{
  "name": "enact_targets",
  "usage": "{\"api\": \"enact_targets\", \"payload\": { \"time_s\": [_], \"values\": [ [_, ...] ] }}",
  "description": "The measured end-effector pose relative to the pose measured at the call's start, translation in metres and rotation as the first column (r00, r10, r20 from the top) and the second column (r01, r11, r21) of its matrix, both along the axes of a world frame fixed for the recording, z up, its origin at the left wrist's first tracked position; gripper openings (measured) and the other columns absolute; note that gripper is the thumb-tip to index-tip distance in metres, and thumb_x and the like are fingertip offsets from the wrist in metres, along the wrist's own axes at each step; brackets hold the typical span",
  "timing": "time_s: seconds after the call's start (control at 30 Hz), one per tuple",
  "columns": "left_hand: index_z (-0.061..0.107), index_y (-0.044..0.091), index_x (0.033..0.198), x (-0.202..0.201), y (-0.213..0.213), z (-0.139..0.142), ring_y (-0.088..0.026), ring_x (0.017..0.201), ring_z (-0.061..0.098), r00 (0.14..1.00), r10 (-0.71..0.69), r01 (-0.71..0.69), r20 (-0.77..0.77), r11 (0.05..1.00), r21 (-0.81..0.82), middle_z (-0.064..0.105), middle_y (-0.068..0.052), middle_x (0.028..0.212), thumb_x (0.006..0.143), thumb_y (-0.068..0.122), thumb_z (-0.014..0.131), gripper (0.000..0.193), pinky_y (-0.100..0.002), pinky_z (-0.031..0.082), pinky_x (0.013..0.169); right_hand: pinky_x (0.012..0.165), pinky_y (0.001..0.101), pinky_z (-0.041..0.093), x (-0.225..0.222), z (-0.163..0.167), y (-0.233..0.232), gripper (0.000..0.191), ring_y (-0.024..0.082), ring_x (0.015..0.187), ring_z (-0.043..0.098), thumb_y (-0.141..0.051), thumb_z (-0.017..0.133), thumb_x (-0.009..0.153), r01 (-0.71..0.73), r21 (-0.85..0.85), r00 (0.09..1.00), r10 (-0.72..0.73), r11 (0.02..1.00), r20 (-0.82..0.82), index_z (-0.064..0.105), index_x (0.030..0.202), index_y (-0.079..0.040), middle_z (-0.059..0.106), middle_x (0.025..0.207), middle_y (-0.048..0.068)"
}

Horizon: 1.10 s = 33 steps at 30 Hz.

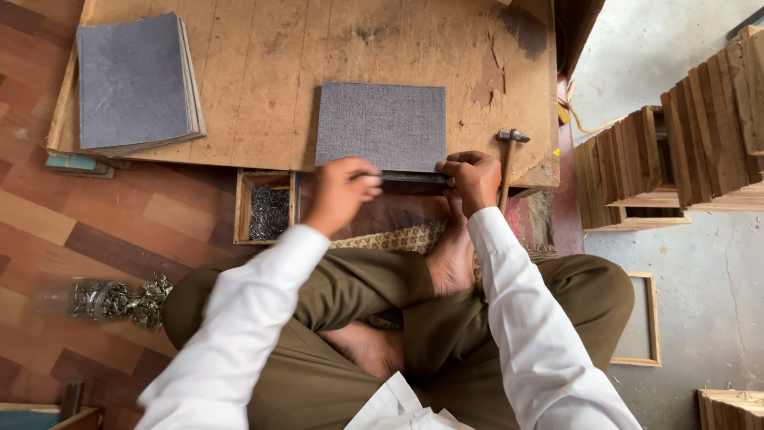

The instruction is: The person sits on the floor and assembles picture frames by attaching grey fabric-covered boards to wooden frames using a hammer and nails. They repeatedly pick up nails, position them, and hammer them into the frame edges, then place completed frames aside.

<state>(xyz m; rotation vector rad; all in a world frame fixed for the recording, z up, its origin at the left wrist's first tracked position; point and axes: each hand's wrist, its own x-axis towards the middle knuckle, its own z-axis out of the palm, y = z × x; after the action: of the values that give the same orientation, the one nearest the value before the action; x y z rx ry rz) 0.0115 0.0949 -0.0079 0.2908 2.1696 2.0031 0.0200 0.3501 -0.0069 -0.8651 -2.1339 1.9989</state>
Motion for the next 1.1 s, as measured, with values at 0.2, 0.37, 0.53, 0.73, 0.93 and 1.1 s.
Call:
{"api": "enact_targets", "payload": {
  "time_s": [0.2,0.37,0.53,0.73,0.93,1.1],
  "values": [
    [0.072,0.002,0.091,-0.024,0.087,0.007,-0.027,0.083,0.072,0.918,-0.059,-0.089,-0.391,0.933,-0.348,0.074,-0.011,0.092,0.086,-0.005,0.069,0.009,-0.037,0.058,0.074,0.046,0.0278,0.048,-0.003,-0.002,0.001,0.023,0.014,0.055,0.062,0.001,0.084,0.073,0.009,0.018,0.999,-0.009,1.000,-0.036,0.073,0.092,0.008,0.071,0.073,0.012],
    [0.071,0.002,0.083,-0.030,0.109,-0.018,-0.030,0.092,0.067,0.917,0.003,-0.149,-0.399,0.931,-0.334,0.069,-0.010,0.093,0.079,-0.007,0.072,0.010,-0.041,0.054,0.082,0.045,0.0277,0.048,-0.005,-0.003,0.003,0.023,0.014,0.054,0.062,0.000,0.082,0.075,0.009,-0.005,0.999,-0.009,1.000,-0.032,0.073,0.093,0.009,0.071,0.073,0.012],
    [0.071,0.002,0.081,-0.029,0.112,-0.028,-0.030,0.092,0.066,0.903,0.034,-0.187,-0.428,0.928,-0.321,0.070,-0.008,0.093,0.079,-0.007,0.073,0.009,-0.042,0.054,0.083,0.057,0.0329,0.052,0.008,-0.009,0.012,0.024,0.018,0.069,0.067,-0.005,0.080,0.083,0.029,0.170,0.990,-0.005,0.985,-0.143,0.074,0.102,0.007,0.073,0.085,0.015],
    [0.071,0.003,0.082,-0.026,0.112,-0.028,-0.029,0.093,0.067,0.896,0.036,-0.204,-0.443,0.919,-0.337,0.071,-0.008,0.095,0.081,-0.009,0.070,0.011,-0.041,0.054,0.085,0.077,0.0418,0.055,0.106,-0.035,0.041,0.045,0.032,0.090,0.068,-0.008,0.087,0.075,0.307,0.840,0.933,0.031,0.448,-0.357,0.071,0.114,0.006,0.071,0.101,0.020],
    [0.071,0.003,0.082,-0.027,0.111,-0.032,-0.029,0.094,0.066,0.891,0.021,-0.195,-0.453,0.920,-0.341,0.070,-0.007,0.094,0.080,-0.006,0.074,0.010,-0.041,0.053,0.087,0.051,0.0289,0.048,0.139,-0.038,0.047,0.035,0.015,0.060,0.060,-0.011,0.071,0.088,0.072,-0.264,0.997,-0.073,0.962,0.007,0.065,0.121,-0.002,0.068,0.082,0.006],
    [0.074,0.006,0.078,-0.033,0.109,-0.035,-0.028,0.097,0.066,0.909,-0.004,-0.156,-0.417,0.924,-0.349,0.070,-0.006,0.096,0.074,-0.001,0.080,0.010,-0.040,0.053,0.089,0.044,0.0254,0.040,0.144,-0.009,0.040,0.034,0.011,0.051,0.052,-0.029,0.057,0.102,0.154,-0.474,0.983,-0.088,0.867,0.158,0.068,0.117,-0.001,0.063,0.072,0.004]
  ]
}}
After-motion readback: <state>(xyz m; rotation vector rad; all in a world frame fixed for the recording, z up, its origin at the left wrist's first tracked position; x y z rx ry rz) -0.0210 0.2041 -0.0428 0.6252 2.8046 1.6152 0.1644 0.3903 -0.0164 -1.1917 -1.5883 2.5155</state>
